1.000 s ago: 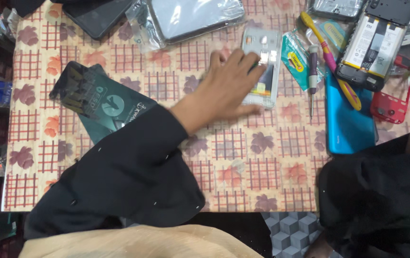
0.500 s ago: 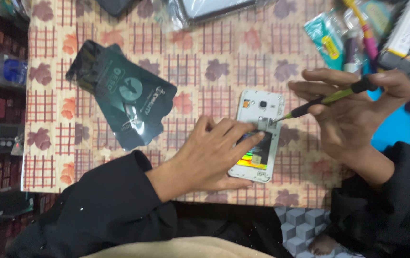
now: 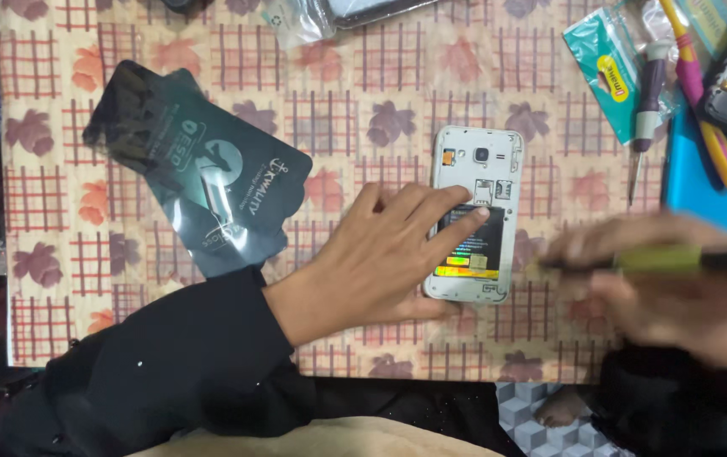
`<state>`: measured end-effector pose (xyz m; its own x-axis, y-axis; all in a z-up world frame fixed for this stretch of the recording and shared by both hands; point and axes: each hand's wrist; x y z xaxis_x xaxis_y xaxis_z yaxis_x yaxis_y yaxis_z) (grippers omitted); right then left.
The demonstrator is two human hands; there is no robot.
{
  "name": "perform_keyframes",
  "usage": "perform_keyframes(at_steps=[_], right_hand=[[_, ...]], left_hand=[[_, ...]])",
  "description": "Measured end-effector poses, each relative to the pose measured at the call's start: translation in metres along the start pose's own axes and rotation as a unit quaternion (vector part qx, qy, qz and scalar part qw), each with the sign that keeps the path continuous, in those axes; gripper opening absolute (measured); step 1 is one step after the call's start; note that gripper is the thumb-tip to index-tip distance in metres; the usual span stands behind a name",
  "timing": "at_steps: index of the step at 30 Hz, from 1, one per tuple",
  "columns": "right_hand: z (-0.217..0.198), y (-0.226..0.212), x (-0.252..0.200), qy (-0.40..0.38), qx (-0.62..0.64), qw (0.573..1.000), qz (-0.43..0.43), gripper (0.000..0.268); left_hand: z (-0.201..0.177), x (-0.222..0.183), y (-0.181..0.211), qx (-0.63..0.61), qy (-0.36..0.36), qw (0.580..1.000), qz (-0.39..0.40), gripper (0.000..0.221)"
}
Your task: The person uses a screwdriver to remove screws and detach components from two different smartphones. They remove the back cover and battery from a white phone and manipulate internal parts of a black phone.
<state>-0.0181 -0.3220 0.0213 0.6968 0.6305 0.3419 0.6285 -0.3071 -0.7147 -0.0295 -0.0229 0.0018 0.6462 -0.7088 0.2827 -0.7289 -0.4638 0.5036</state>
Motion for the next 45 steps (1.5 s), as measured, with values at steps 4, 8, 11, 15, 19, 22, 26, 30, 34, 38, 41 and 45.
perform_keyframes(at_steps=[4, 8, 11, 15, 19, 22, 26, 30, 34, 38, 41, 45], right_hand=[[-0.03, -0.018, -0.007, -0.229, 0.147, 0.959, 0.075, 0.051], [-0.022, -0.012, -0.021, -0.279, 0.143, 0.934, 0.172, 0.084], [-0.018, -0.011, -0.029, -0.275, 0.157, 0.934, 0.162, 0.08], [-0.012, -0.014, -0.026, -0.276, 0.177, 0.931, 0.16, 0.08], [-0.009, -0.021, -0.015, -0.272, 0.157, 0.942, 0.12, 0.077], [-0.007, -0.022, -0.01, -0.278, 0.175, 0.938, 0.112, 0.077], [-0.009, -0.021, -0.005, -0.284, 0.2, 0.933, 0.091, 0.076], [-0.011, -0.02, -0.005, -0.289, 0.166, 0.941, 0.057, 0.076], [-0.009, -0.008, -0.009, -0.277, 0.22, 0.929, 0.108, 0.08], [-0.017, 0.007, -0.014, -0.299, 0.197, 0.93, 0.085, 0.082], [-0.021, 0.013, -0.02, -0.298, 0.187, 0.932, 0.087, 0.083], [-0.021, 0.01, -0.021, -0.31, 0.167, 0.932, 0.086, 0.084]], left_hand=[[0.003, 0.0, -0.001, 0.018, -0.02, 1.0, -0.001, 0.102], [0.005, -0.003, -0.002, 0.022, -0.034, 0.999, -0.005, 0.102], [0.007, -0.003, -0.002, 0.029, -0.037, 0.999, -0.003, 0.102], [0.008, -0.005, -0.001, 0.029, -0.039, 0.999, -0.006, 0.101], [0.013, -0.006, -0.002, 0.033, -0.024, 0.999, -0.004, 0.1], [0.019, -0.008, -0.002, -0.002, 0.018, 0.999, 0.048, 0.084], [0.029, -0.016, 0.008, -0.056, 0.089, 0.975, 0.195, 0.057], [0.034, -0.029, 0.009, 0.039, 0.097, 0.979, 0.178, 0.065], [0.041, -0.035, 0.02, 0.046, 0.096, 0.974, 0.199, 0.076], [0.038, -0.037, 0.019, 0.135, 0.067, 0.967, 0.206, 0.076], [0.034, -0.036, 0.01, 0.114, 0.04, 0.967, 0.223, 0.065], [0.032, -0.033, -0.006, 0.074, 0.0, 0.968, 0.241, 0.052]])
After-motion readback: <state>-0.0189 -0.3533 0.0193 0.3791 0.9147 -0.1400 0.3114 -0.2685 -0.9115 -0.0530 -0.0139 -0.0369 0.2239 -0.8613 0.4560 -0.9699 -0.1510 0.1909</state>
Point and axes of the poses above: each hand's wrist, its own x-axis towards the middle knuckle, its own z-axis out of the palm, y = z × x, and after that the axes turned 14 degrees about -x, right-handed
